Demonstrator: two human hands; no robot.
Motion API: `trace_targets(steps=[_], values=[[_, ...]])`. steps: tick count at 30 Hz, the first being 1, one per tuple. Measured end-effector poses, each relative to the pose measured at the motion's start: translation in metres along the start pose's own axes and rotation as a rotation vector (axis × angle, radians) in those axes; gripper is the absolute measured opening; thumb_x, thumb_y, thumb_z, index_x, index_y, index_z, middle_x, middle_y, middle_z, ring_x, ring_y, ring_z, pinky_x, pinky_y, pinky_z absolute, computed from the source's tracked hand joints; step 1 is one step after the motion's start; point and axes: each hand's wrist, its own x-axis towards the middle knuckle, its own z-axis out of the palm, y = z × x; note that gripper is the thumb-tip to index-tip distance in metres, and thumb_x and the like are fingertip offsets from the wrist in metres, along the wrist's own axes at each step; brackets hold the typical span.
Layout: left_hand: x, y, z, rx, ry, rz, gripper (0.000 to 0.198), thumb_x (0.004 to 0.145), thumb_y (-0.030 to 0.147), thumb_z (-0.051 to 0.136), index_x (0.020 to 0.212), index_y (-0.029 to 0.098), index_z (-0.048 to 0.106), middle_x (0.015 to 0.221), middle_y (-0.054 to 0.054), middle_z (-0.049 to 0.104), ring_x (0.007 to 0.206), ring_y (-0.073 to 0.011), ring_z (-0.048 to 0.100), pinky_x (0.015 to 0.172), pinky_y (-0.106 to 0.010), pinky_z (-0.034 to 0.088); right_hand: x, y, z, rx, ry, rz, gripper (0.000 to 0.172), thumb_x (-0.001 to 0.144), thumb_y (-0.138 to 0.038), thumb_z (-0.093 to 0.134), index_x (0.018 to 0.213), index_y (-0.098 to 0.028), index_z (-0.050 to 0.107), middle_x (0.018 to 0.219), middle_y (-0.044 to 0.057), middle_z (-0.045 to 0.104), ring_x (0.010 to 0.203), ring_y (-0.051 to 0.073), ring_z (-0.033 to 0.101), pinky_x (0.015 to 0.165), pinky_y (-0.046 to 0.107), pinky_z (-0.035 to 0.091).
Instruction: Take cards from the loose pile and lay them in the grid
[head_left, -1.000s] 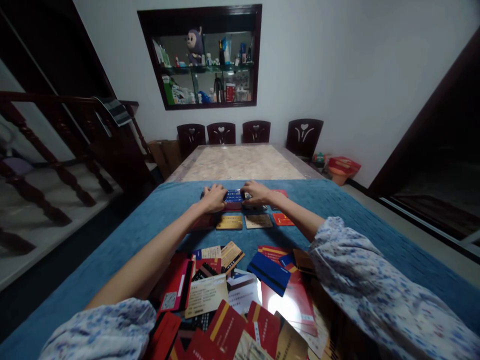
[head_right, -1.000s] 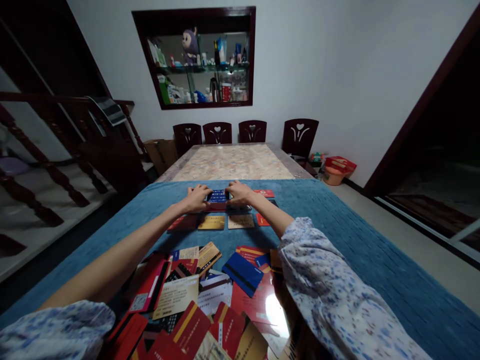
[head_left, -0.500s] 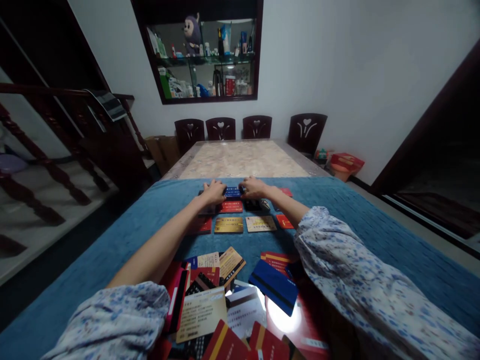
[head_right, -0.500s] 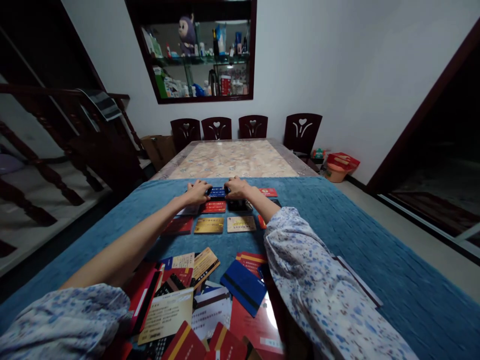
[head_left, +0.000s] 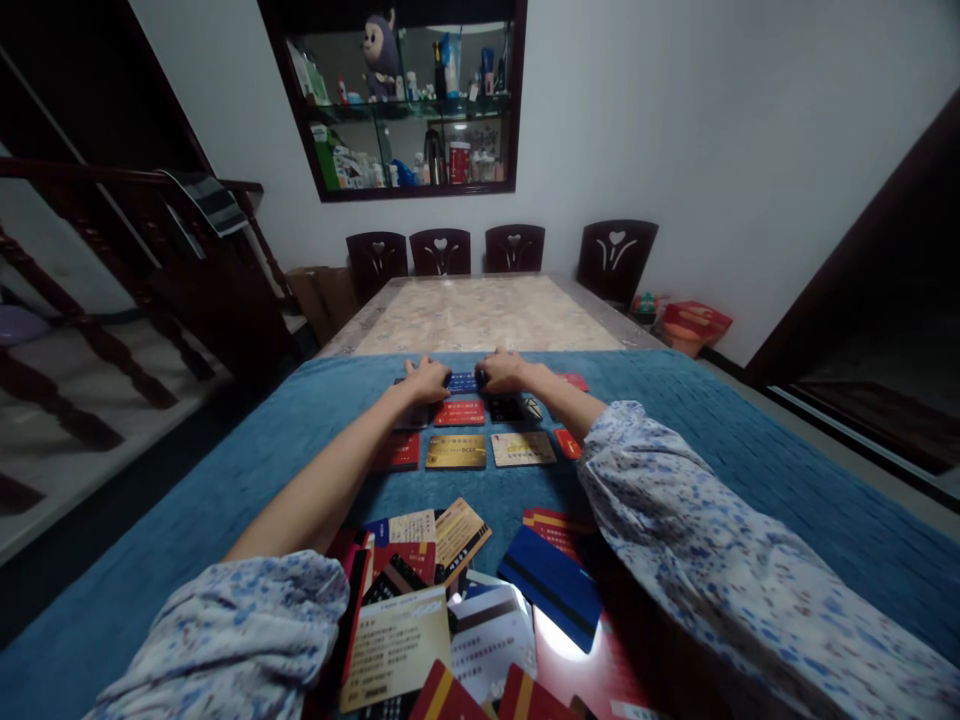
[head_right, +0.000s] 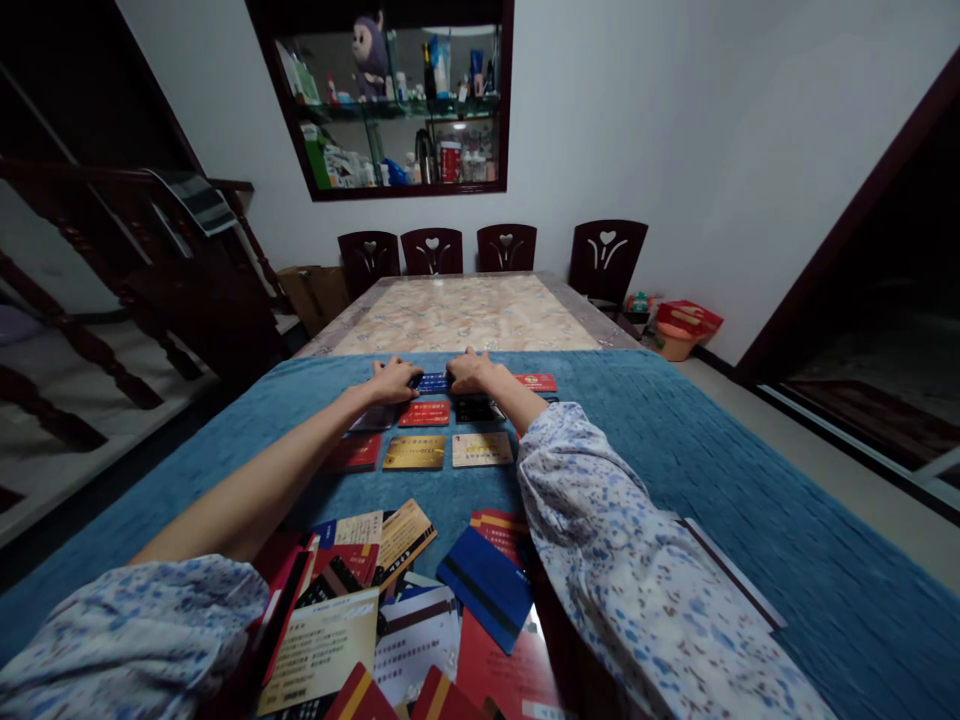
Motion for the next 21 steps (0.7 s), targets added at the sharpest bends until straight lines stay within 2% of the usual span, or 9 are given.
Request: trace_targets(steps=[4,13,21], values=[[0.005,-0.002,0.001,0.002,-0.012,0.004,0.033,0.081,0.029,0.061,0.113,0.024,0.067,0.129,-0.011,0.062,0.129,-0.0372,0.04,0.1,-0.06,0.036,0.002,-0.002,-0.003,-0.007,-0.034,0.011,0.045,0.079,-0.031,0.062,0.122,-0.023,0.068,0.13,0.013,0.066,0.127,0.036,0.05,0.098,0.049,0.046],[0.011,-0.001,0.0,0.027,-0.057,-0.005,0.03,0.078,0.028,0.062,0.106,0.02,0.07,0.131,-0.014,0.059,0.13,-0.0383,0.04,0.103,-0.059,0.036,0.01,-0.012,-0.009,-0.031,-0.085,0.055,0.042,0.074,-0.028,0.063,0.114,-0.02,0.072,0.126,0.014,0.067,0.125,0.036,0.051,0.099,0.05,0.046],[0.008,0.008,-0.001,0.076,-0.069,-0.005,0.039,0.07,0.018,0.06,0.109,0.017,0.068,0.131,-0.017,0.059,0.131,-0.0375,0.042,0.107,-0.058,0.035,0.01,-0.018,-0.01,-0.042,-0.085,0.058,0.04,0.073,-0.023,0.061,0.11,-0.015,0.074,0.123,0.018,0.069,0.123,0.035,0.054,0.097,0.044,0.049]])
